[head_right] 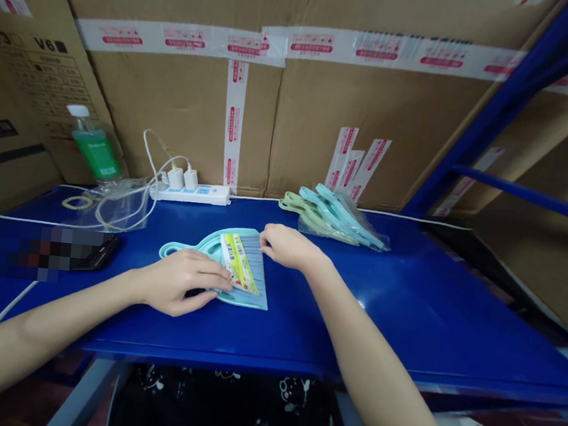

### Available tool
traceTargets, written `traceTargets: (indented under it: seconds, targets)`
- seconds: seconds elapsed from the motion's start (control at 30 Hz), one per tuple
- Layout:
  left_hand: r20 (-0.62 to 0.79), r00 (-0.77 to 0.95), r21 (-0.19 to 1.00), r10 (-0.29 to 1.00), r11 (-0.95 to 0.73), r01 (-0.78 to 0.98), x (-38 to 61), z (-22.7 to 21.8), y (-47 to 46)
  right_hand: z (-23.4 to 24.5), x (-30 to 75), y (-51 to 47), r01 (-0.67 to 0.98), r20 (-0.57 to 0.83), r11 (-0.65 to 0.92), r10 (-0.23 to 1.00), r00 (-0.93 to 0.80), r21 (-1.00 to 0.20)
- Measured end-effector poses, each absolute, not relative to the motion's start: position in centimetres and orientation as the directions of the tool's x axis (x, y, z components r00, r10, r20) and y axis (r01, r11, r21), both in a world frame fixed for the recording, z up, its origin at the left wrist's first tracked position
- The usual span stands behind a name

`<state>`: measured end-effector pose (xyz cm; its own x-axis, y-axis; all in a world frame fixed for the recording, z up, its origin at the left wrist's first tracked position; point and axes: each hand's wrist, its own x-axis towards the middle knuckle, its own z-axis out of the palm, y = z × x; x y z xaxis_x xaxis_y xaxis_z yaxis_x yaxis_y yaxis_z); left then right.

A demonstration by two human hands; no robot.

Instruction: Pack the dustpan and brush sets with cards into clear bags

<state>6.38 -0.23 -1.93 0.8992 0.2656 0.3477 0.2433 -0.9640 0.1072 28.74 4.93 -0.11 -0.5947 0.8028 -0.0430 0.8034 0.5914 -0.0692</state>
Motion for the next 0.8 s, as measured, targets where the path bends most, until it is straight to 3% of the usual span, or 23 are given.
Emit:
traceTargets:
  seconds: [0.33, 0.47, 0.8]
  targets:
    - [0.306, 0.92, 0.022, 0.244, -0.968, 0.25, 6.5, -2.0, -0.1, 0.4, 28.3, 4.5, 0.856, -0.069, 0.517, 0.855, -0.514, 0.027]
    - [0.314, 0.922, -0.02, 0.227, -0.969, 0.245, 6.5, -2.2, 0.1, 0.4, 28.2, 4.4, 0.872, -0.109, 0.489, 0.868, -0.485, 0.013]
    - [0.285, 0.925, 0.007, 0.253, -0.965, 0.262, 6.4, -2.4, 0.2, 0.5, 27.7, 4.1, 0.863, -0.143, 0.504, 0.853, -0.501, -0.019]
